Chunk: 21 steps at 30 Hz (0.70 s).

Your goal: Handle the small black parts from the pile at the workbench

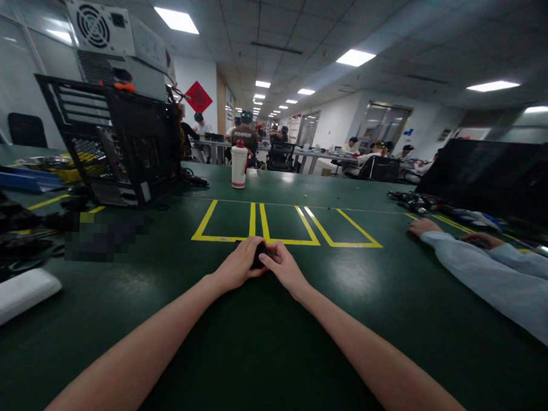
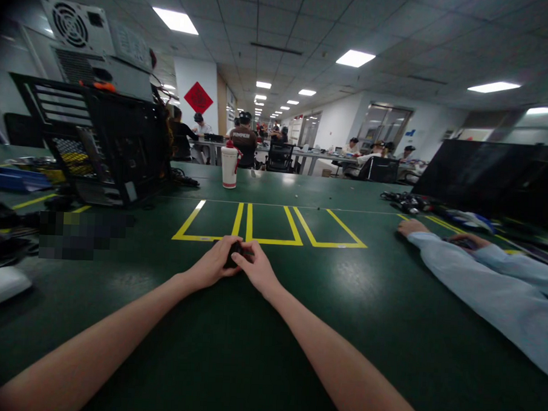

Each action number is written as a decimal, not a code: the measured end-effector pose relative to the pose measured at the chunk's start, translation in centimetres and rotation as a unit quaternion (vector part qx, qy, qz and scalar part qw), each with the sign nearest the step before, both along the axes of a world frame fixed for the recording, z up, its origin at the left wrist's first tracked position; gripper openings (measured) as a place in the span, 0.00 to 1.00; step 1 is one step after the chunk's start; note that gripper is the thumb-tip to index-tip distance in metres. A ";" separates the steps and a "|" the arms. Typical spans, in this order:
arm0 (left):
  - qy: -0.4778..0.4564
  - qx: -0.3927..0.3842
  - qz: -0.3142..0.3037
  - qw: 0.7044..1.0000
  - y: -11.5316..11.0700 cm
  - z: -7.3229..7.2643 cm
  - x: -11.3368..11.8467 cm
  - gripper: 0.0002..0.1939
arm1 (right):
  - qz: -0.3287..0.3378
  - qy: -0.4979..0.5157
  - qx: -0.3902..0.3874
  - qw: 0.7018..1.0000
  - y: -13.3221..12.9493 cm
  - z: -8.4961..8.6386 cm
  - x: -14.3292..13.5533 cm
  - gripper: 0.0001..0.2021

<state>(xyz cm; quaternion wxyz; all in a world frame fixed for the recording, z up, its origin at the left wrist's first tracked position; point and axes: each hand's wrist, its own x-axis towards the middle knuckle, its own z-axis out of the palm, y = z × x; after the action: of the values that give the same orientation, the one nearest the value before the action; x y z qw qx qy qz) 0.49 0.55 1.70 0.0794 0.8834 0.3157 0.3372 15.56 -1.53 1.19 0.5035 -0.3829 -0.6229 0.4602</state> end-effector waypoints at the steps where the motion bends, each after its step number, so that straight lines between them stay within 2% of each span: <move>1: -0.002 0.003 0.000 1.000 0.0 0.0 0.0 0.29 | -0.008 -0.002 0.004 1.000 0.1 0.0 0.0 0.11; 5: 0.004 0.003 0.002 1.000 -0.1 0.2 0.1 0.28 | -0.030 -0.009 -0.016 0.999 0.6 -0.1 0.1 0.13; 9: 0.010 -0.008 0.011 1.000 0.0 0.1 0.0 0.29 | -0.006 -0.021 -0.069 0.997 0.9 -0.2 0.5 0.18; 15: 0.017 -0.016 0.007 1.000 0.2 0.0 0.0 0.29 | 0.052 0.005 -0.036 0.998 0.2 0.4 0.8 0.18; 21: 0.007 -0.004 -0.003 1.000 0.3 -0.1 0.1 0.28 | -0.020 -0.012 0.009 1.000 0.3 0.3 0.4 0.12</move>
<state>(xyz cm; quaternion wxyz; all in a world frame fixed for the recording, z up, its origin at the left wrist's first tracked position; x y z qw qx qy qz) 0.61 0.87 1.59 0.0821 0.8863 0.3149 0.3294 15.92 -1.21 1.47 0.5085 -0.3963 -0.6250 0.4403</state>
